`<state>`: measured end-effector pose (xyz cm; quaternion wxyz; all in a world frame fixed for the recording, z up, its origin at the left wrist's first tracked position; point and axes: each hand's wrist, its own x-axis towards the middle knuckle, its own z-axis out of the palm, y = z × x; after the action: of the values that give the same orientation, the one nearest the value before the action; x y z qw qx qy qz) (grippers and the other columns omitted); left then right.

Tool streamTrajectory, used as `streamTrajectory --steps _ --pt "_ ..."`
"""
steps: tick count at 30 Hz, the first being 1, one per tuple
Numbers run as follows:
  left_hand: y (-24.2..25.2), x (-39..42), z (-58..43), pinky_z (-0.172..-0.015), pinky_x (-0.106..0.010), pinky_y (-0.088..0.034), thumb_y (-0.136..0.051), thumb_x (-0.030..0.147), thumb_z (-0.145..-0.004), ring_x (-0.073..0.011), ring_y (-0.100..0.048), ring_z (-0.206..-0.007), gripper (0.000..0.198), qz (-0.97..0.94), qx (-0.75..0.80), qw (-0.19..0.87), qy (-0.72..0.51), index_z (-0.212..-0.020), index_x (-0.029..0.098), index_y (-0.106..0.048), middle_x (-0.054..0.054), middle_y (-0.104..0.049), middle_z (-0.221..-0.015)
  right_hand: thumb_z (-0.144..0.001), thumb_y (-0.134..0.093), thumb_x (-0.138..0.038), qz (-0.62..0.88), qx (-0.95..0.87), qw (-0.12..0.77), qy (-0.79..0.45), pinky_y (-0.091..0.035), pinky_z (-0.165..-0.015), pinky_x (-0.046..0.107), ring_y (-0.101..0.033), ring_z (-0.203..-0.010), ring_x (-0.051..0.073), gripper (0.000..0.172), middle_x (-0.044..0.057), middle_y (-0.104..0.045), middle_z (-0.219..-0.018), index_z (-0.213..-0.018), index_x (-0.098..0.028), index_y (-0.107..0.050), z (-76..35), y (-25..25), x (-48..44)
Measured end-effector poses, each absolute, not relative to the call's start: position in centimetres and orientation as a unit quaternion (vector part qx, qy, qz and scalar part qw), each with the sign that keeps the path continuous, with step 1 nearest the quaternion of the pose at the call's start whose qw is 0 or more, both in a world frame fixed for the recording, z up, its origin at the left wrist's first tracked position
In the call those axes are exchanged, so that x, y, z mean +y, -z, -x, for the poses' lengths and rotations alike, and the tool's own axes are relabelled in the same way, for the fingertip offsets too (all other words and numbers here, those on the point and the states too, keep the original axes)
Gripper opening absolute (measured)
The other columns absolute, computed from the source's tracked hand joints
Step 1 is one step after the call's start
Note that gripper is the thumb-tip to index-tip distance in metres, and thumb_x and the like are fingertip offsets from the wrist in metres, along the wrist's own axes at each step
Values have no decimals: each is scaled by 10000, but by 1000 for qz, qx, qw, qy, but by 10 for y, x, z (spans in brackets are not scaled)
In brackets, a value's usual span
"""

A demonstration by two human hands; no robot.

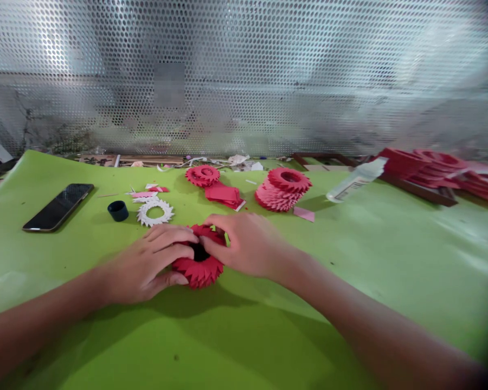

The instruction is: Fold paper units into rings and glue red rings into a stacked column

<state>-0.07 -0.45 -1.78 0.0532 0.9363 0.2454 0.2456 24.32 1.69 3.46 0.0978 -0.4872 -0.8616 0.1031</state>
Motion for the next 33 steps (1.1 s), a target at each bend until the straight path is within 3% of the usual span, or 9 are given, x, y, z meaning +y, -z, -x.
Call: streamTrajectory --steps 7,12,14,17,21,28,33 --pt "20 -9 5 -1111 -486 -483 -425 554 -1072 -315 -544 -1321 427 -916 275 130 -263 -1312 224 -552 -144 -582 -1392 -976 -544 -484 491 -861 92 -93 -267 -528 292 -504 -561 133 312 0 -701 -719 -867 -224 -679 -242 -36 16" --pt "23 -13 -4 -1101 -540 -517 -450 716 -989 -388 -461 -1429 721 -833 366 262 -321 -1512 225 -380 -186 -443 -1546 -1087 -342 -489 479 -861 125 -114 -365 -629 316 -658 -760 195 452 67 -770 -1005 -1116 -228 -710 -244 -34 17" --pt "23 -14 -9 -1093 -547 -525 -456 729 -978 -393 -490 -1412 761 -816 382 307 -306 -1547 235 -350 -176 -449 -1562 -1100 -313 -469 476 -858 138 -130 -396 -682 325 -687 -870 218 462 85 -762 -1114 -1193 -225 -694 -244 -33 17" --pt "20 -15 -13 -1013 -503 -583 -426 656 -1024 -353 -603 -1299 663 -805 406 344 -263 -1559 270 -358 -143 -537 -1504 -1099 -327 -472 474 -858 108 -168 -395 -674 324 -683 -859 215 459 74 -768 -1070 -1154 -219 -706 -242 -33 16" --pt "17 -16 -13 -999 -469 -586 -451 573 -1046 -324 -634 -1259 591 -819 418 311 -242 -1554 278 -381 -126 -550 -1513 -1099 -344 -448 473 -858 83 -183 -371 -650 319 -666 -823 197 440 65 -767 -1031 -1088 -206 -712 -240 -33 16" --pt "16 -16 -14 -1023 -481 -584 -436 603 -1042 -327 -621 -1304 642 -831 426 275 -229 -1572 246 -374 -152 -505 -1569 -1113 -302 -453 464 -865 65 -180 -379 -644 327 -673 -818 205 457 81 -765 -1059 -1150 -198 -679 -239 -30 16" --pt "20 -15 -8 -1128 -611 -471 -421 597 -1050 -389 -468 -1459 646 -856 415 185 -248 -1604 270 -361 -158 -400 -1652 -1115 -318 -415 447 -878 66 -160 -376 -624 329 -667 -764 207 405 81 -760 -975 -1138 -184 -650 -241 -31 17"
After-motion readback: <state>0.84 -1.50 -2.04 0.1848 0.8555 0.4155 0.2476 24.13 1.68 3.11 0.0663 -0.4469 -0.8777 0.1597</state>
